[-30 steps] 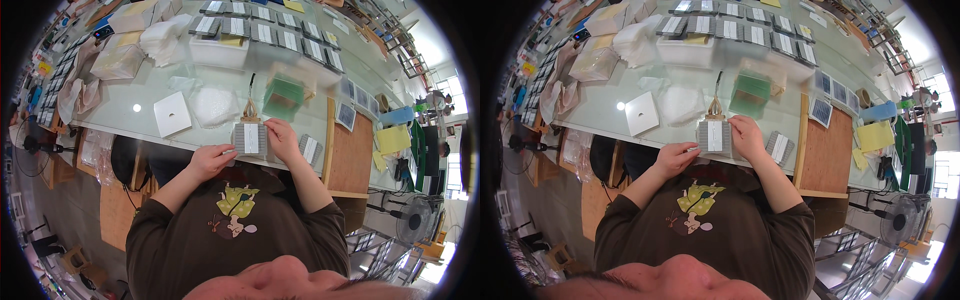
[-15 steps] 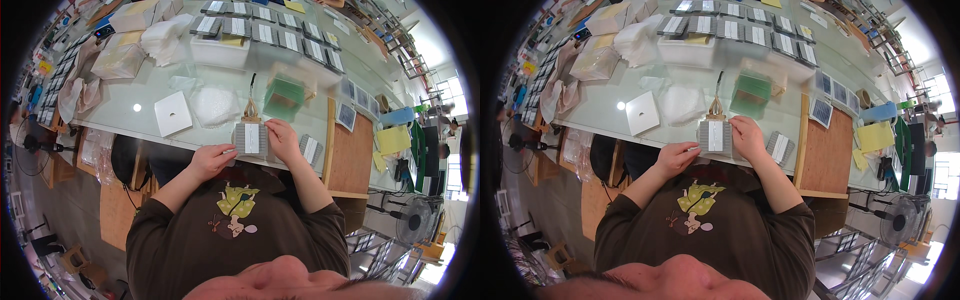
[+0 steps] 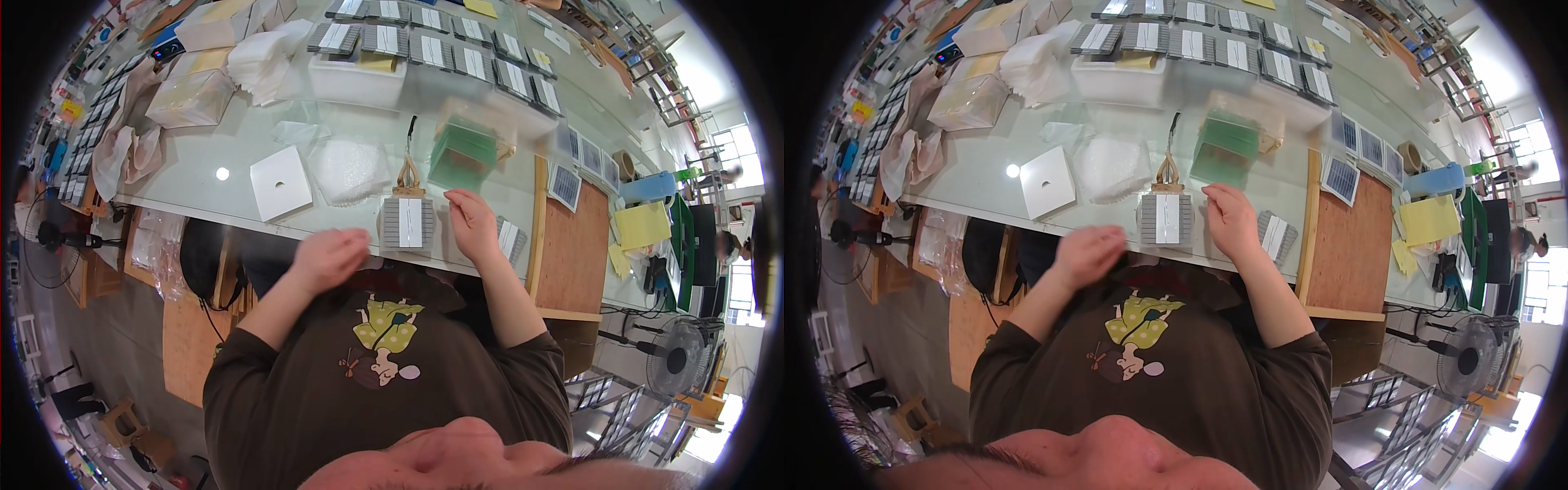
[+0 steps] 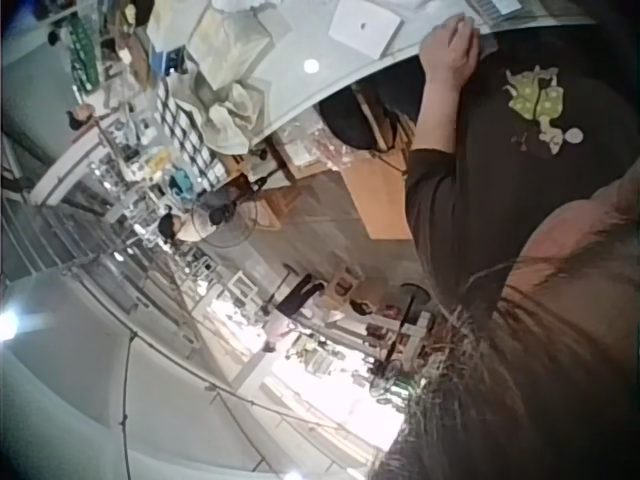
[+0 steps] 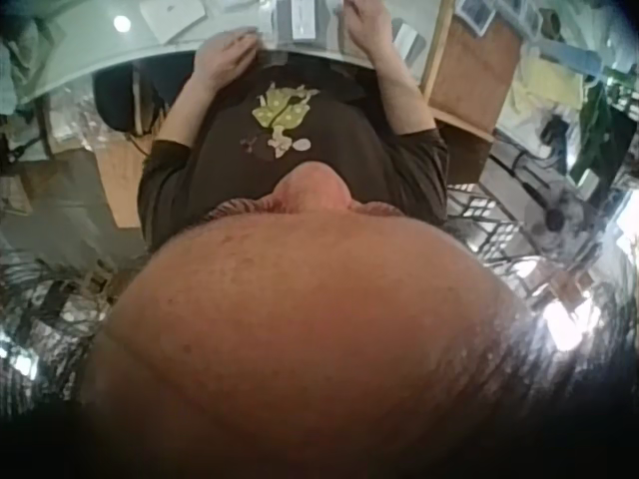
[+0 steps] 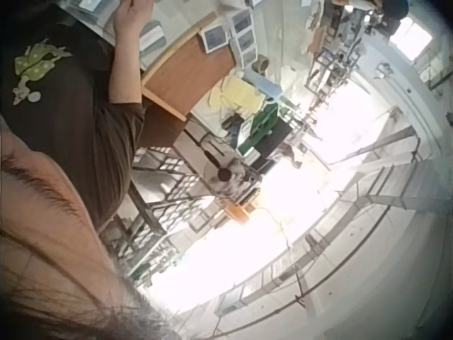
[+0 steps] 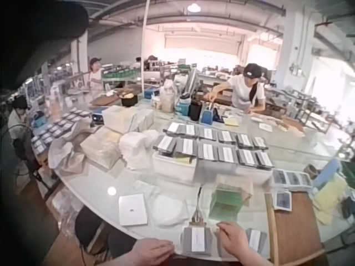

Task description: Inspecting and packaging small solar panels into individual white paper boxes.

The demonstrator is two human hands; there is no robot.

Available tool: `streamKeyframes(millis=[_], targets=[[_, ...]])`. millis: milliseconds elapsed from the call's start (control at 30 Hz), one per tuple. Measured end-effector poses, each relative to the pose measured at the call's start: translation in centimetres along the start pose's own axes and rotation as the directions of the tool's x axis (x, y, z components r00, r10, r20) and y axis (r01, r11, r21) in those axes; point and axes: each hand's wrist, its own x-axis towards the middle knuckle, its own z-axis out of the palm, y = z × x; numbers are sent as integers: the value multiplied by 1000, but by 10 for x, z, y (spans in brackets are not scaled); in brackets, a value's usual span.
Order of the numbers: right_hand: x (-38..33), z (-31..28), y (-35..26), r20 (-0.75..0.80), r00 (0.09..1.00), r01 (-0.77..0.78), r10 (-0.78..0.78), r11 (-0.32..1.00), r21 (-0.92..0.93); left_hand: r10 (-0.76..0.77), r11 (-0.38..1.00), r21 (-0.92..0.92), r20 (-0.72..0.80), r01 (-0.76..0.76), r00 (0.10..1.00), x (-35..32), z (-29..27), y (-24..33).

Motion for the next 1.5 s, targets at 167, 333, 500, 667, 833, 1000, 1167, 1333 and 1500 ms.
streamKeyframes(millis=[167, 333, 500, 667, 833, 1000, 1167, 1333, 1500], targets=[[-6, -12, 9, -23, 999, -36, 37, 999, 35, -571, 780, 327, 21, 534, 821, 2, -73, -61], [-8, -8, 14, -22, 997, -76, 77, 996, 47, -705, 706, 367, 291, 605, 647, 13, -105, -80], [-8, -7, 11, -5, 997, -74, 74, 995, 60, -683, 707, 79, 330, 702, 651, -2, -113, -107], [-9, -9, 5, -61, 997, -49, 55, 995, 92, -828, 427, -212, 300, 879, 474, -19, -102, -121], [-18, 2, -28, 151, 956, -293, 252, 793, 533, -212, 944, 58, -649, 325, 731, 12, -54, -48], [-16, 6, -65, 503, 816, -567, 285, 230, 791, 267, 959, -47, -187, -281, 945, 44, -8, 15], [5, -8, -21, 420, 742, -510, 523, 33, 860, 142, 988, -37, -146, -149, 979, 33, 2, 13], [9, -13, 0, 513, 710, -568, 482, -39, 822, 132, 991, -38, -9, -132, 991, 18, 13, 6], [8, -10, -1, 519, 707, -607, 480, 36, 794, 155, 988, 1, 25, -155, 988, 14, 16, 3]])
